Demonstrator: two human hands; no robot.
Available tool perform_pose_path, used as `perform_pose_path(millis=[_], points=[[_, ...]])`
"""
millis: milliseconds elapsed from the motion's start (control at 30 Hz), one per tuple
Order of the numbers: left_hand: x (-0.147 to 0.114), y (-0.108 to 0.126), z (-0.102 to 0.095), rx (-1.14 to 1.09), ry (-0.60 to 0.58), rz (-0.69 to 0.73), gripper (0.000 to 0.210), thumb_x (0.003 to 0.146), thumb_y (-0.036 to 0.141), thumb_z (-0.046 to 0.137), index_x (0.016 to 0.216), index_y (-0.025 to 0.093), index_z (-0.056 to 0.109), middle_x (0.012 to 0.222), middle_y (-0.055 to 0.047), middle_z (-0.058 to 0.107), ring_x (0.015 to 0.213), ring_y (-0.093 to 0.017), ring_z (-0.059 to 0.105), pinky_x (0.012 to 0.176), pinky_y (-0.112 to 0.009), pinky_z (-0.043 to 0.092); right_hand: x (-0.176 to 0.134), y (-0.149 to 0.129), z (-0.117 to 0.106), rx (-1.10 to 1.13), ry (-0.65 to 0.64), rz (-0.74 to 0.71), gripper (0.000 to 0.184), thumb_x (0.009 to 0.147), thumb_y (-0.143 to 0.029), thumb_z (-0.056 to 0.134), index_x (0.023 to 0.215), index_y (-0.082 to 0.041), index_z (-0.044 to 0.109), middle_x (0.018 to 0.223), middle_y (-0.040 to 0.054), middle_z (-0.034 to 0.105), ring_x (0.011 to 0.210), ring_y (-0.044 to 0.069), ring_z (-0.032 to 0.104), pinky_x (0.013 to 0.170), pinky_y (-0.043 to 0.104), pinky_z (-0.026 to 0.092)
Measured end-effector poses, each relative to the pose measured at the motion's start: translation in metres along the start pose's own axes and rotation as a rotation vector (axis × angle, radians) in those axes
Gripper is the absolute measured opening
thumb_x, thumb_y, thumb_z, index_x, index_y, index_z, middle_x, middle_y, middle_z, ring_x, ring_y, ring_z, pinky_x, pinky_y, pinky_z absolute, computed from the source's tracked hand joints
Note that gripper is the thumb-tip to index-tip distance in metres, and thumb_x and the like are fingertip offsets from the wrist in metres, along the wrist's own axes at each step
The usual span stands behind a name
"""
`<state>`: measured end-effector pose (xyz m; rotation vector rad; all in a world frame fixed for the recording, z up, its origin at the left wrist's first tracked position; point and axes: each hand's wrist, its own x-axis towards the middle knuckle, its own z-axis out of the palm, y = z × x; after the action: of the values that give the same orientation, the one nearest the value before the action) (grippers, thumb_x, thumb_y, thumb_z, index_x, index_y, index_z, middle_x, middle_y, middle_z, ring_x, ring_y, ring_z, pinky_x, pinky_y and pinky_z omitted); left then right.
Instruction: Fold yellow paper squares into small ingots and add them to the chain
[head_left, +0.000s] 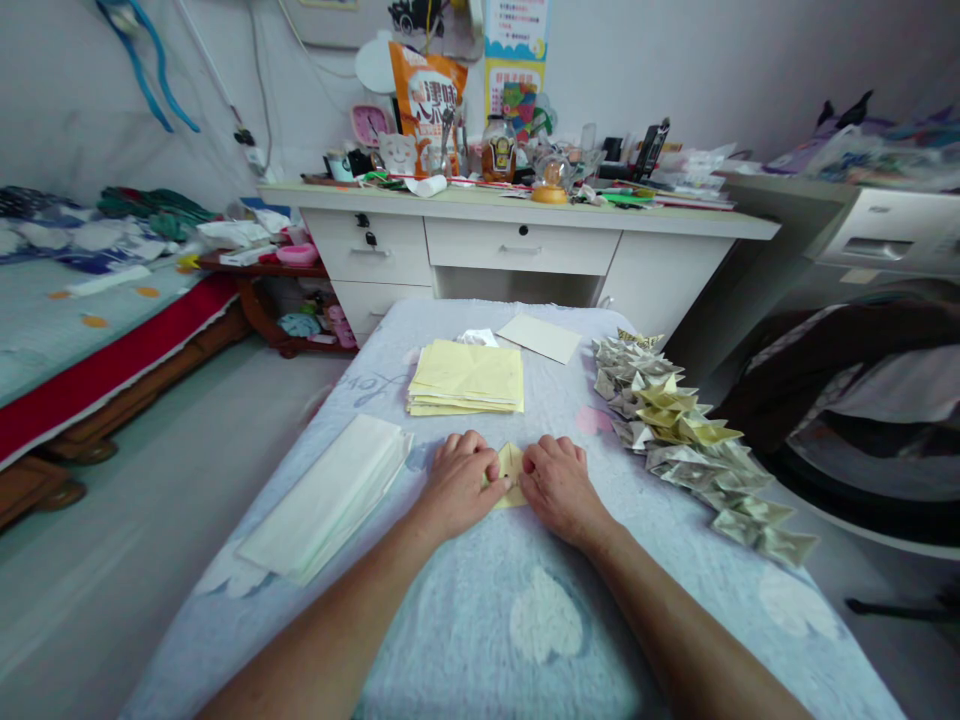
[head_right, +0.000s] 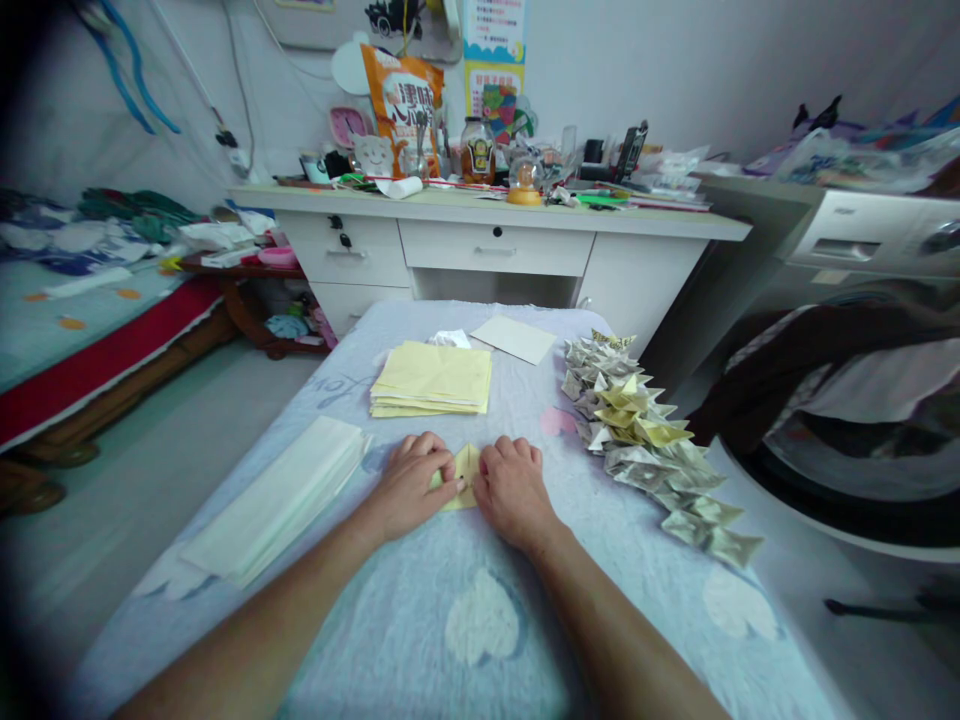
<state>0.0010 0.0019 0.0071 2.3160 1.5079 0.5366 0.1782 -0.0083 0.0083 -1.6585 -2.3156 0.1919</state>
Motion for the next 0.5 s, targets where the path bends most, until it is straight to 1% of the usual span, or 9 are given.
perform_pose_path(millis=[67,133,300,500], points=[[0.000,0.001,0.001,0.002,0.009,-0.015,0.014,0.077,0.034,0.063,0.074,0.021,0.058,0.095,-0.002,0.052,0.094,-0.021,0.045,0.085,-0.034,0.034,0.000,-0.003,0.001,-0.017,0.007,0.030,0.018,0.087,-0.037,0.051,0.084,-0.020,0.056,0.090,0.0056,0.054,0.089,0.022,0.044,0.077,0.033,0.028],[0.000,0.000,0.002,-0.003,0.006,-0.031,0.013,0.077,0.033,0.063,0.074,0.021,0.058,0.096,-0.002,0.052,0.094,-0.021,0.045,0.085,-0.034,0.033,0.001,-0.005,0.002,-0.032,0.013,0.058,0.024,0.087,-0.043,0.051,0.085,-0.020,0.056,0.091,0.0062,0.054,0.089,0.023,0.044,0.076,0.034,0.028],[0.001,-0.005,0.003,-0.039,-0.014,-0.062,0.008,0.076,0.030,0.063,0.079,0.024,0.060,0.098,-0.001,0.052,0.096,-0.020,0.045,0.086,-0.033,0.032,0.001,-0.010,0.004,-0.061,0.032,0.097,0.029,0.084,-0.049,0.055,0.090,-0.021,0.055,0.093,0.0069,0.055,0.090,0.024,0.045,0.077,0.035,0.029],[0.001,-0.011,0.001,-0.025,-0.031,-0.146,0.018,0.072,0.033,0.065,0.087,0.026,0.058,0.103,-0.001,0.049,0.100,-0.022,0.042,0.085,-0.034,0.033,0.003,-0.005,0.006,-0.075,0.053,0.144,0.042,0.077,-0.057,0.060,0.100,-0.022,0.054,0.097,0.0080,0.054,0.092,0.026,0.046,0.077,0.036,0.031]])
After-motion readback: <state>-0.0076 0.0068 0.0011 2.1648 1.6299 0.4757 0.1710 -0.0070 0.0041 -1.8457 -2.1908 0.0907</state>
